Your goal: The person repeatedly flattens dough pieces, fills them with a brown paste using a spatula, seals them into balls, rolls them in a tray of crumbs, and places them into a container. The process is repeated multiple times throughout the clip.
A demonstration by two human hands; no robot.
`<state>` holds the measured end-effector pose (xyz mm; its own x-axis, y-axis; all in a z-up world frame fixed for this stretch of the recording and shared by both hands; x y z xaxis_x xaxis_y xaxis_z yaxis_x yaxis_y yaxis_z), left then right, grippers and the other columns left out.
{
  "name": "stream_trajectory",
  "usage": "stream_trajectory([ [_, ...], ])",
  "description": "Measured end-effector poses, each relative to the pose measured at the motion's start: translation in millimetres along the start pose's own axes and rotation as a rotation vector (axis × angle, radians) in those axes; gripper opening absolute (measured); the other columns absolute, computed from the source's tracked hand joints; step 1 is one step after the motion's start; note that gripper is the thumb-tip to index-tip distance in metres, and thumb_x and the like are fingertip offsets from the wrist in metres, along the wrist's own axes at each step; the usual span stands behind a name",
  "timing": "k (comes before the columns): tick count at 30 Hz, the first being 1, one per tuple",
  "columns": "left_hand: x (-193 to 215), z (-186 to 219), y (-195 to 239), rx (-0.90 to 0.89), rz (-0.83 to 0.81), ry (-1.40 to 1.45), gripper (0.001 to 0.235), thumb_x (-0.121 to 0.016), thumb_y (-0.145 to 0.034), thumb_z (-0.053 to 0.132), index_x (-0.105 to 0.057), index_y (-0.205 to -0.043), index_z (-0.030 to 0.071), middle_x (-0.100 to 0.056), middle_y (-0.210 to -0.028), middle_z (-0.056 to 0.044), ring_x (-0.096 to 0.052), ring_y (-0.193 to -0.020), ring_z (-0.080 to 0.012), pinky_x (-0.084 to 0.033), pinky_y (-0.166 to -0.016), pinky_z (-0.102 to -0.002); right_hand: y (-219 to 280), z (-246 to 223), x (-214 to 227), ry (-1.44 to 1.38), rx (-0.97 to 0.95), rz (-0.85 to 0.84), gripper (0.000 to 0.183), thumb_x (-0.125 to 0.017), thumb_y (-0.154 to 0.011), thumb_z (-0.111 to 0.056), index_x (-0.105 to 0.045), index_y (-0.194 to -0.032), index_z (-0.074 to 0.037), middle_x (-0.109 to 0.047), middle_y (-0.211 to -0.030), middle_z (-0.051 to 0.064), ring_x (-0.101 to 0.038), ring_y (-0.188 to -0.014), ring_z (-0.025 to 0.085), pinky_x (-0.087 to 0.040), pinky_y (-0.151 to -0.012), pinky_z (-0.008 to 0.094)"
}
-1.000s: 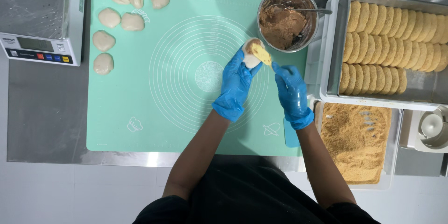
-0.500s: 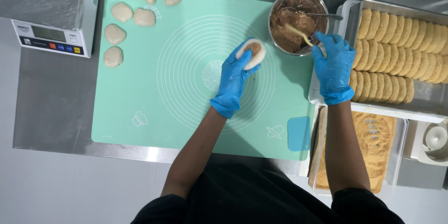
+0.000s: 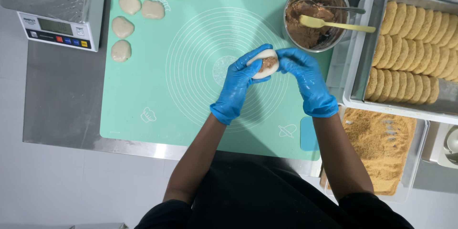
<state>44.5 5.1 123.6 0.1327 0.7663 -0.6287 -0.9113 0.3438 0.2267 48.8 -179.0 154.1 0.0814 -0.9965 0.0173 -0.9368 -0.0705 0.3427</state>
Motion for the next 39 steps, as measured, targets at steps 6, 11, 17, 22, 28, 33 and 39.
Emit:
stream_trajectory([
  [6,7.7,-1.3,7.3,0.099,-0.105,-0.093,0.047,-0.062,-0.102,0.024,-0.058,-0.145,0.006,-0.065,-0.140,-0.010,-0.066,-0.123,-0.0218,-0.061,-0.099,-0.037,1.2,31.6,8.8,-0.113,-0.085,-0.133,0.028,-0.070,-0.094,-0.011,-0.071,-0.120,-0.001,-0.069,-0.106,0.005,-0.059,-0.093,0.013,-0.048,-0.086,0.029],
  [11,19.3,-13.7,14.5,0.197,-0.119,-0.061,0.047,-0.065,-0.102,0.022,-0.059,-0.145,0.003,-0.065,-0.138,-0.011,-0.065,-0.123,-0.0220,-0.059,-0.102,-0.037,-0.8,43.0,20.1,-0.171,-0.204,-0.190,0.028,-0.071,-0.093,-0.013,-0.069,-0.119,-0.001,-0.069,-0.106,0.006,-0.062,-0.095,0.014,-0.049,-0.085,0.030],
  [17,39.5,-30.9,11.8,0.245,-0.069,0.172,0.046,-0.066,-0.100,0.021,-0.061,-0.141,0.002,-0.067,-0.135,-0.012,-0.068,-0.119,-0.0215,-0.060,-0.099,-0.037,2.8,36.6,21.3,-0.531,-0.268,-0.223,0.031,-0.071,-0.089,-0.019,-0.069,-0.115,-0.002,-0.071,-0.108,0.010,-0.067,-0.103,0.019,-0.054,-0.096,0.033],
  [22,41.7,-46.2,11.2,0.163,0.140,-0.098,0.046,-0.070,-0.097,0.017,-0.063,-0.140,0.002,-0.070,-0.126,-0.010,-0.069,-0.111,-0.0168,-0.059,-0.095,-0.031,18.3,20.2,5.3,-0.013,-0.088,-0.038,0.028,-0.067,-0.098,-0.013,-0.071,-0.124,-0.003,-0.070,-0.112,0.007,-0.065,-0.104,0.016,-0.051,-0.098,0.031],
  [28,27.9,-66.0,4.0,-0.083,0.250,-0.094,0.051,-0.069,-0.104,0.016,-0.061,-0.151,0.000,-0.065,-0.118,-0.010,-0.059,-0.102,-0.0166,-0.053,-0.094,-0.032,48.3,5.7,-47.7,0.694,0.438,0.090,0.049,-0.066,-0.093,0.002,-0.064,-0.140,-0.011,-0.062,-0.124,0.012,-0.062,-0.106,0.029,-0.050,-0.095,0.039],
  [33,30.9,-69.6,12.0,0.007,0.178,-0.008,0.055,-0.051,-0.100,0.025,-0.052,-0.150,0.002,-0.064,-0.137,-0.011,-0.065,-0.122,-0.0208,-0.055,-0.106,-0.036,59.8,5.1,-61.1,1.048,0.575,0.143,0.057,-0.066,-0.086,0.006,-0.063,-0.140,-0.015,-0.061,-0.124,0.013,-0.061,-0.105,0.032,-0.047,-0.093,0.043],
  [39,19.1,-49.3,28.9,-0.014,0.196,0.000,0.055,-0.049,-0.105,0.034,-0.053,-0.150,0.001,-0.062,-0.140,-0.012,-0.062,-0.125,-0.0214,-0.053,-0.107,-0.036,69.1,6.2,-59.8,0.798,0.488,0.131,0.065,-0.064,-0.087,0.005,-0.051,-0.150,-0.007,-0.061,-0.123,0.013,-0.062,-0.107,0.032,-0.045,-0.095,0.044],
])
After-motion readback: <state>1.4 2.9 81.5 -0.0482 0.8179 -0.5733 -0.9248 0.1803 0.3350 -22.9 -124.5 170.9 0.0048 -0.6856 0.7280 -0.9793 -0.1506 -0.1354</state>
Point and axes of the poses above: each hand's wrist, its own y-axis away from the middle knuckle, its own x-axis out of the back of the hand, z = x × y, the point moved 3 cm from there along -y, towards the middle knuckle
